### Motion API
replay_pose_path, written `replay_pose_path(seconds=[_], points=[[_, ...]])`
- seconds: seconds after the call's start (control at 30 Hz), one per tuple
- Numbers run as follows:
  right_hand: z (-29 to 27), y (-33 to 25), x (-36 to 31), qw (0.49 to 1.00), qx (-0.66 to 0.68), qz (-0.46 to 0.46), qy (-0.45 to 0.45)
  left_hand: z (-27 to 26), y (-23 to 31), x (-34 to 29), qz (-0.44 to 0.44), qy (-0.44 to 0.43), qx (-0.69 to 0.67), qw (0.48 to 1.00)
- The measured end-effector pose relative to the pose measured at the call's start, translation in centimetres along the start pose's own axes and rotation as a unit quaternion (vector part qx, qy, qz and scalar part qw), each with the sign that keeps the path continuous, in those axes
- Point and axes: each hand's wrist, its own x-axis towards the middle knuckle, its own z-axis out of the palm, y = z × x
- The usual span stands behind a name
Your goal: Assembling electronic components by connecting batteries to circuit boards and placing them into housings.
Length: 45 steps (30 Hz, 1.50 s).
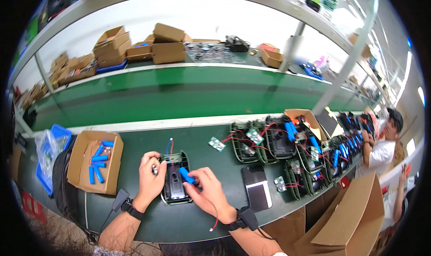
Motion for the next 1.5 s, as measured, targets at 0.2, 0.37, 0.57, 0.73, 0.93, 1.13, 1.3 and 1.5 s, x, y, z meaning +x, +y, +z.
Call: replay_pose_path(seconds=[0.2, 0.37, 0.57, 0.73, 0.93, 1.13, 1.3, 1.5], points=[[1.3, 0.5, -0.1, 0.985, -0.005, -0.129, 0.116, -1.2, -0.3, -0.3, -0.035, -0.008, -0.081, 0.996], [0.7, -0.1, 0.1, 0.990, -0.041, -0.123, 0.054, -1.1, 0.3, -0.3, -0.058, -0.025, -0.083, 0.995], [-0.3, -0.3, 0.2, 0.993, 0.001, -0.120, -0.017, -0.7, 0.2, -0.2, -0.026, -0.025, -0.074, 0.997], [-0.5, 0.3, 0.3, 0.991, -0.009, -0.127, -0.046, -0.9, 0.1, -0.2, -0.040, -0.021, -0.068, 0.997], [-0.3, 0.6, 0.5, 0.985, -0.044, -0.159, -0.048, -0.6, 0.0, -0.3, -0.011, -0.015, -0.064, 0.998], [-0.2, 0.7, 0.4, 0.988, -0.029, -0.148, -0.038, -0.7, 0.0, -0.3, -0.008, -0.020, -0.060, 0.998], [-0.2, 0.5, 0.1, 0.990, -0.019, -0.130, -0.044, -0.9, 0.0, -0.4, -0.013, -0.017, -0.064, 0.998], [-0.5, 0.1, 0.0, 0.991, -0.060, -0.103, -0.059, -0.8, 0.1, -0.4, -0.021, -0.027, -0.064, 0.997]])
